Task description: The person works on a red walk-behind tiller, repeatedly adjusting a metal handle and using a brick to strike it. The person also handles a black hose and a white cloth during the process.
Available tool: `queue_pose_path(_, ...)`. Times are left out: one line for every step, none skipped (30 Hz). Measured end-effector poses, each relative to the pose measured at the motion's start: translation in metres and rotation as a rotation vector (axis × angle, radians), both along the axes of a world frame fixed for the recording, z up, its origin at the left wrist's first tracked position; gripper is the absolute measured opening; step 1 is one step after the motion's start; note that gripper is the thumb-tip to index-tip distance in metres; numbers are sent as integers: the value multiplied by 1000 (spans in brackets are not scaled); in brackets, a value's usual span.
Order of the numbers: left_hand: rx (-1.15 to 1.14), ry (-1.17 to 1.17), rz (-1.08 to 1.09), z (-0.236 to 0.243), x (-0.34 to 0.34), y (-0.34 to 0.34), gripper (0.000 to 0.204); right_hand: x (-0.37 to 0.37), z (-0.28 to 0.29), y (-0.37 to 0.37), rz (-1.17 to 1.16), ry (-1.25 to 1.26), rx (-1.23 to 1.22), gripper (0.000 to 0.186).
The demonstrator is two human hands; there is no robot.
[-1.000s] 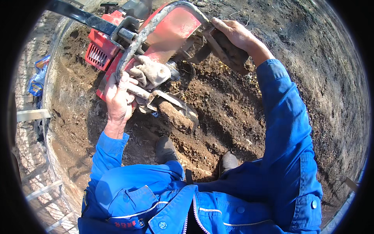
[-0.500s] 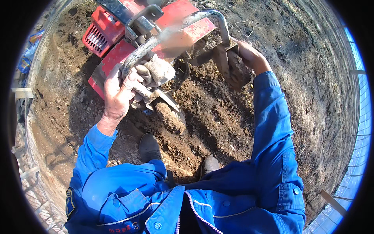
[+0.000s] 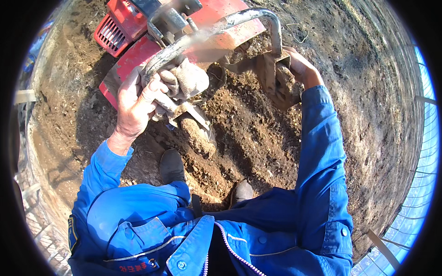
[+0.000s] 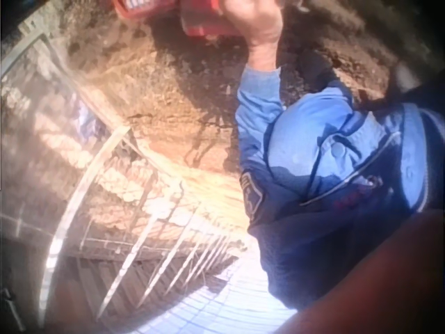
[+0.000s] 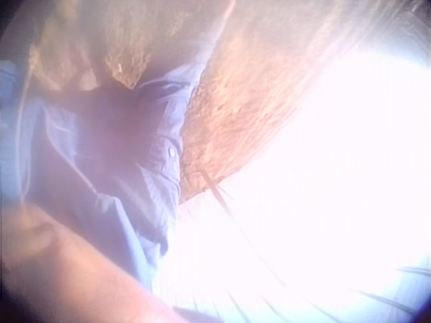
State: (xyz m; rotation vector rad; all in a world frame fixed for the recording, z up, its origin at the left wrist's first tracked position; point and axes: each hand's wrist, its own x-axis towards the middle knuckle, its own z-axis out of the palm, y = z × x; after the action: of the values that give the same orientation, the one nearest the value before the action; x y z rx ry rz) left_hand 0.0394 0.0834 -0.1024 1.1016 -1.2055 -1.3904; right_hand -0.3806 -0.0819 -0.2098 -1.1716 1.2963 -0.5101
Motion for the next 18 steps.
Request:
queue_pose_path(18,-16,4,-1,0,-1,25,6,9,-1,-53,16,90,47)
queue_pose_path(-18,-38,-22,-2,0,-1,27,12,20,-3,45,145,51,51)
queue_pose_path(-54,-44,-18,-3,0,-2,29,20,31,-6,196,206,-46,55)
queue_pose_path(-78,-61,-19,-4,0,-3,31,29,42,-13,330,447,-8,53)
queue_pose_path(-91,-14,-54,-4,2,-4,37,40,47,-18,472,516,-6,50)
queue_pose_path(-87,-22,-59,-4,2,-4,38,49,51,-25,565,706,100,48)
queue_pose_path(-78,-30,-68,-4,4,-4,38,53,51,-28,813,846,131,46)
queue_pose_path(-66,-34,-80,-3,5,-4,39,58,47,-32,997,925,62,40)
queue_pose_path(11,10,-122,-3,6,-4,41,55,43,-33,955,642,56,44)
queue_pose_path(-24,6,-116,-2,6,-4,41,49,37,-32,889,312,-24,49)
queue_pose_path(-61,0,-109,-2,5,-4,42,41,30,-32,809,71,-79,56)
queue_pose_path(-97,-5,-110,-2,5,-3,42,32,22,-33,895,-35,-149,46)
queue_pose_path(-173,0,-73,-3,2,-4,46,24,16,-34,981,-61,-194,36)
queue_pose_path(-69,0,-105,-3,4,-4,49,17,9,-36,1039,-104,-237,26)
queue_pose_path(-86,83,-83,-5,2,-3,42,12,5,-35,1097,-127,-252,29)
queue_pose_path(-59,133,-62,-7,1,-3,36,8,0,-36,1128,-166,-268,33)
queue_pose_path(-86,105,-68,-8,2,-3,33,6,-2,-35,1140,-189,-258,40)
queue_pose_path(-107,57,-92,-10,5,-3,30,5,-5,-33,1125,-175,-234,47)
